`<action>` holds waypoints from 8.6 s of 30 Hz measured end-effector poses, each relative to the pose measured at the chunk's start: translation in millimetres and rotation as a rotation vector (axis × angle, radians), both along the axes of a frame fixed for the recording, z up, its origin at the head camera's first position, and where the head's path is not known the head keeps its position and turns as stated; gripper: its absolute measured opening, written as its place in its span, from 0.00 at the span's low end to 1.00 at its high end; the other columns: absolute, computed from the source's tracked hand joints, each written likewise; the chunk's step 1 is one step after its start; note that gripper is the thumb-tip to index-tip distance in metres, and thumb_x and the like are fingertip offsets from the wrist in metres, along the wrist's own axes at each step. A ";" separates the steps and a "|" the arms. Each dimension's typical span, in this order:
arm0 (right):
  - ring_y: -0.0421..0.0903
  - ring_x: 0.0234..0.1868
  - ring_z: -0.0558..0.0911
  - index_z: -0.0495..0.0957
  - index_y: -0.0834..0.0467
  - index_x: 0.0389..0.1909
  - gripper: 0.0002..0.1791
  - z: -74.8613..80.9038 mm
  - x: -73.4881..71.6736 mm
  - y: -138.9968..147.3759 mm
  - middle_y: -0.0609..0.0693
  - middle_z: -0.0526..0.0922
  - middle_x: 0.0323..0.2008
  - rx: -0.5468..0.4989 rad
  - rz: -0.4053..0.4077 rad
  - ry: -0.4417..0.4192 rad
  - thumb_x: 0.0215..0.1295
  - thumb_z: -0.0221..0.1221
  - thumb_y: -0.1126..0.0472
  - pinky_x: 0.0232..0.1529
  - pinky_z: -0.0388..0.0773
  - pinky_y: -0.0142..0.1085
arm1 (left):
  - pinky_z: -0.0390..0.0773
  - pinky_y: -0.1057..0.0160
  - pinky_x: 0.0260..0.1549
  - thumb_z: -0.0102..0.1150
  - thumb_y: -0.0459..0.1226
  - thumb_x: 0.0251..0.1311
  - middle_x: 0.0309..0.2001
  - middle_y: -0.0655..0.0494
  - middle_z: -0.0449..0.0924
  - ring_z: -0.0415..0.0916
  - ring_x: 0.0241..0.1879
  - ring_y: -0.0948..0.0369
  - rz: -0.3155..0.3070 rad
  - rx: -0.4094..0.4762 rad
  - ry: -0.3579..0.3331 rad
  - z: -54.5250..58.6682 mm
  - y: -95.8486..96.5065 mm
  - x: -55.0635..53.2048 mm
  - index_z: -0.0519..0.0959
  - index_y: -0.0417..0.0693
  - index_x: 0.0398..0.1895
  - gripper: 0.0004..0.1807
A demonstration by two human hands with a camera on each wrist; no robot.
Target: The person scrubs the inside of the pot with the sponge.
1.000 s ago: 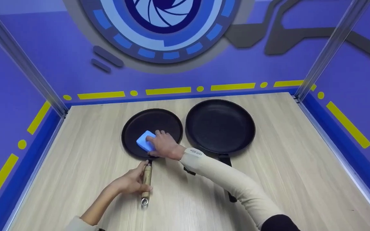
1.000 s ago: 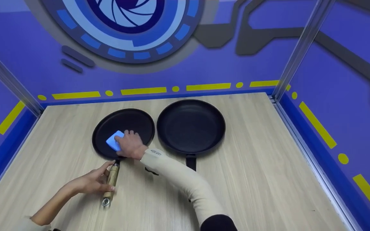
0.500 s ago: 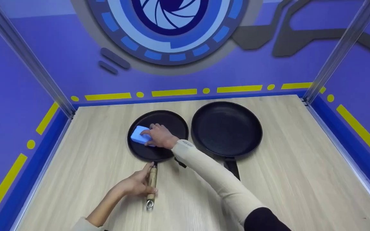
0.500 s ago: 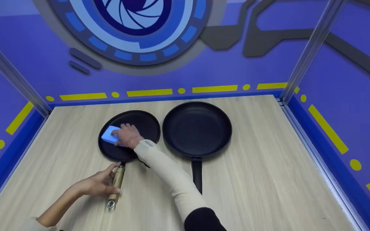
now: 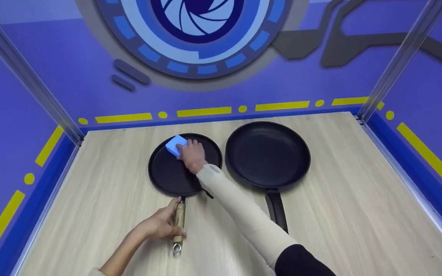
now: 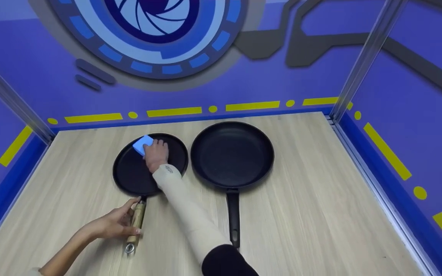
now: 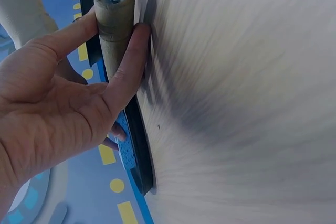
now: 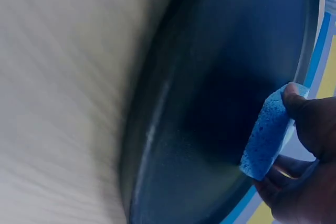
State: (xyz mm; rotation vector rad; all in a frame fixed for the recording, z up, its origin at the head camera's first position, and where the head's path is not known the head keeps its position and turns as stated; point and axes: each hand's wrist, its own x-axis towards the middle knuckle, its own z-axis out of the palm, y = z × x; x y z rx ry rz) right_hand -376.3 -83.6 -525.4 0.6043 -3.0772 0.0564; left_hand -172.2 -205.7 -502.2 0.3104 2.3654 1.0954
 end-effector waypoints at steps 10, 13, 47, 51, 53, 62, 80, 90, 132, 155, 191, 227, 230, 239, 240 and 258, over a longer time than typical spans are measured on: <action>0.51 0.62 0.79 0.74 0.37 0.69 0.32 14.8 21.1 25.2 0.52 0.81 0.61 0.033 0.275 -0.114 0.65 0.67 0.41 0.64 0.78 0.44 | 0.68 0.41 0.65 0.75 0.32 0.55 0.64 0.30 0.72 0.74 0.50 0.50 0.043 -0.042 -0.027 0.5 9.3 2.2 0.43 0.32 0.80 0.59; 0.50 0.62 0.80 0.76 0.37 0.68 0.33 16.9 28.9 31.2 0.52 0.81 0.60 0.051 0.351 -0.124 0.62 0.70 0.41 0.63 0.78 0.43 | 0.64 0.38 0.69 0.75 0.32 0.55 0.67 0.26 0.69 0.74 0.55 0.48 0.034 -0.039 -0.035 1.2 10.2 0.7 0.42 0.32 0.80 0.59; 0.54 0.73 0.70 0.70 0.42 0.72 0.28 24.3 55.8 55.7 0.52 0.71 0.73 -0.011 0.596 -0.286 0.74 0.61 0.59 0.74 0.67 0.49 | 0.78 0.56 0.43 0.73 0.36 0.60 0.41 0.43 0.79 0.77 0.35 0.56 -0.075 -0.077 -0.027 5.6 1.1 -2.0 0.37 0.28 0.79 0.60; 0.54 0.78 0.64 0.71 0.42 0.71 0.27 24.9 42.7 53.7 0.51 0.67 0.76 -0.027 0.598 -0.324 0.74 0.58 0.63 0.78 0.60 0.48 | 0.78 0.56 0.41 0.72 0.35 0.60 0.38 0.44 0.80 0.77 0.35 0.56 -0.084 -0.072 -0.017 7.2 1.8 -2.5 0.37 0.28 0.79 0.59; 0.54 0.80 0.60 0.70 0.42 0.71 0.28 24.4 36.3 53.1 0.50 0.65 0.77 -0.024 0.585 -0.330 0.74 0.57 0.66 0.80 0.56 0.48 | 0.78 0.58 0.38 0.72 0.35 0.60 0.36 0.45 0.80 0.77 0.33 0.57 -0.082 -0.064 -0.026 6.7 2.6 -2.5 0.37 0.28 0.79 0.59; 0.56 0.81 0.56 0.67 0.43 0.74 0.31 15.8 3.7 54.1 0.57 0.61 0.79 -0.061 0.455 -0.267 0.75 0.54 0.69 0.80 0.56 0.50 | 0.75 0.56 0.43 0.74 0.36 0.58 0.37 0.45 0.78 0.75 0.34 0.56 -0.053 -0.081 -0.050 5.3 5.9 -3.6 0.37 0.29 0.79 0.61; 0.60 0.68 0.71 0.67 0.43 0.74 0.29 20.1 -15.5 66.8 0.64 0.72 0.66 0.089 0.126 -0.142 0.74 0.60 0.51 0.70 0.69 0.52 | 0.75 0.61 0.38 0.73 0.35 0.58 0.33 0.48 0.78 0.74 0.31 0.59 -0.048 -0.096 -0.032 8.0 5.2 -3.9 0.39 0.32 0.80 0.59; 0.57 0.64 0.75 0.72 0.46 0.70 0.36 34.4 14.6 82.2 0.59 0.79 0.61 0.058 0.355 -0.229 0.63 0.70 0.43 0.67 0.74 0.49 | 0.74 0.60 0.38 0.74 0.37 0.58 0.34 0.47 0.80 0.75 0.31 0.58 -0.036 -0.100 -0.023 8.5 3.2 -3.6 0.40 0.32 0.80 0.60; 0.52 0.60 0.79 0.70 0.37 0.73 0.28 12.2 28.6 -5.8 0.56 0.78 0.62 0.085 0.474 -0.042 0.73 0.59 0.45 0.63 0.79 0.43 | 0.83 0.53 0.41 0.75 0.34 0.57 0.37 0.44 0.81 0.81 0.33 0.57 -0.039 -0.051 -0.062 8.0 5.6 -5.0 0.39 0.31 0.80 0.61; 0.54 0.58 0.77 0.70 0.39 0.73 0.27 -0.5 6.4 -9.2 0.59 0.77 0.61 -0.052 0.135 0.007 0.76 0.53 0.40 0.60 0.79 0.44 | 0.83 0.61 0.28 0.75 0.33 0.56 0.29 0.48 0.80 0.79 0.25 0.60 -0.047 -0.014 -0.065 8.8 6.8 -4.0 0.38 0.33 0.80 0.61; 0.60 0.58 0.81 0.72 0.53 0.68 0.35 6.3 -6.9 31.6 0.64 0.78 0.59 -0.104 -0.211 -0.071 0.67 0.62 0.37 0.50 0.86 0.47 | 0.79 0.62 0.31 0.73 0.32 0.57 0.32 0.46 0.81 0.79 0.28 0.58 -0.057 -0.027 -0.073 7.5 1.8 -7.5 0.38 0.33 0.80 0.59; 0.50 0.56 0.81 0.77 0.42 0.63 0.31 8.4 4.7 -20.7 0.53 0.80 0.56 0.006 0.301 -0.106 0.64 0.62 0.32 0.55 0.83 0.44 | 0.74 0.45 0.58 0.75 0.37 0.57 0.40 0.43 0.81 0.80 0.37 0.54 -0.028 -0.158 -0.079 10.1 14.0 -6.3 0.39 0.29 0.80 0.61; 0.49 0.56 0.81 0.76 0.41 0.64 0.31 14.8 10.9 -12.5 0.53 0.80 0.58 0.047 0.395 -0.132 0.64 0.63 0.32 0.57 0.82 0.44 | 0.74 0.45 0.58 0.74 0.36 0.58 0.39 0.44 0.80 0.79 0.37 0.55 -0.029 -0.143 -0.073 10.2 12.6 -6.0 0.39 0.30 0.80 0.60; 0.48 0.62 0.77 0.75 0.40 0.66 0.30 33.2 26.9 17.2 0.51 0.78 0.62 0.081 0.558 -0.241 0.63 0.71 0.47 0.62 0.78 0.43 | 0.71 0.44 0.59 0.73 0.36 0.60 0.42 0.43 0.79 0.74 0.41 0.53 -0.042 -0.124 -0.024 11.1 10.2 -7.5 0.38 0.29 0.80 0.59; 0.49 0.61 0.77 0.74 0.40 0.66 0.30 35.7 28.3 20.6 0.51 0.77 0.63 0.090 0.563 -0.251 0.63 0.71 0.49 0.62 0.78 0.43 | 0.71 0.44 0.60 0.72 0.36 0.60 0.41 0.44 0.78 0.74 0.41 0.53 -0.041 -0.128 -0.017 11.2 9.5 -8.2 0.38 0.29 0.80 0.59; 0.53 0.60 0.76 0.73 0.43 0.63 0.29 39.2 28.1 78.7 0.56 0.76 0.61 0.079 0.497 -0.355 0.62 0.70 0.60 0.60 0.78 0.46 | 0.74 0.50 0.51 0.72 0.39 0.62 0.38 0.46 0.78 0.71 0.35 0.57 -0.105 -0.102 -0.024 8.6 6.2 0.0 0.35 0.25 0.78 0.60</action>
